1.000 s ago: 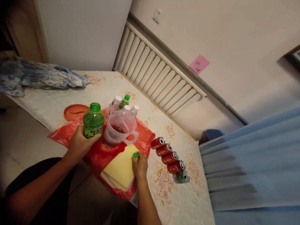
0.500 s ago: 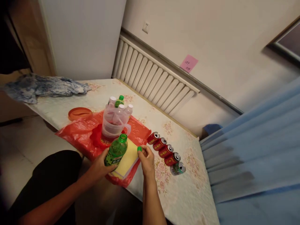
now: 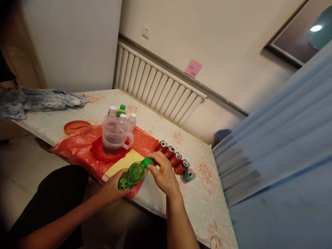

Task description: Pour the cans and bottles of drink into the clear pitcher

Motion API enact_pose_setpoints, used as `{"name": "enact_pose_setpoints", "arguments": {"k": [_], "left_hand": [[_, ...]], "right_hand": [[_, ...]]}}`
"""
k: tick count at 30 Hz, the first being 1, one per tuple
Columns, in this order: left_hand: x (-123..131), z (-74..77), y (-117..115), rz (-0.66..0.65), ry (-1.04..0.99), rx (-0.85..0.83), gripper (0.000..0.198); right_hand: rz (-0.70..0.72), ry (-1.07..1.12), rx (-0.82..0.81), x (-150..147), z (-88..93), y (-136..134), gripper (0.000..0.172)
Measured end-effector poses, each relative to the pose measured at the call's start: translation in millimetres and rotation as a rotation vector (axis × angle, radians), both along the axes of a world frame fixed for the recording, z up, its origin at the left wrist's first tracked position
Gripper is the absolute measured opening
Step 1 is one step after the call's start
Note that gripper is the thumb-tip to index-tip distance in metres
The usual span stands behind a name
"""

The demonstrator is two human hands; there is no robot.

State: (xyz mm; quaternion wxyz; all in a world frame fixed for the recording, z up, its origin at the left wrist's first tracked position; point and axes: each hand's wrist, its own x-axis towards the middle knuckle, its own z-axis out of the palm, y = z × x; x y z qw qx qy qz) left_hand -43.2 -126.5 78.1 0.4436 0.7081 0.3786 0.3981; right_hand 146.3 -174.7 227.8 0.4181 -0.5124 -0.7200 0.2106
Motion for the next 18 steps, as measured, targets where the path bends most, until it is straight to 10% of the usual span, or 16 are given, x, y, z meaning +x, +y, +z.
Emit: {"name": "enact_pose_setpoints", "arguments": {"k": [18], "left_hand": [[3.3, -15.8, -1.7, -0.016, 0.051, 0.016, 0.055]], "right_hand": [[-0.178, -0.124, -0.083, 1.7, -2.3, -9.3, 0.014]]}}
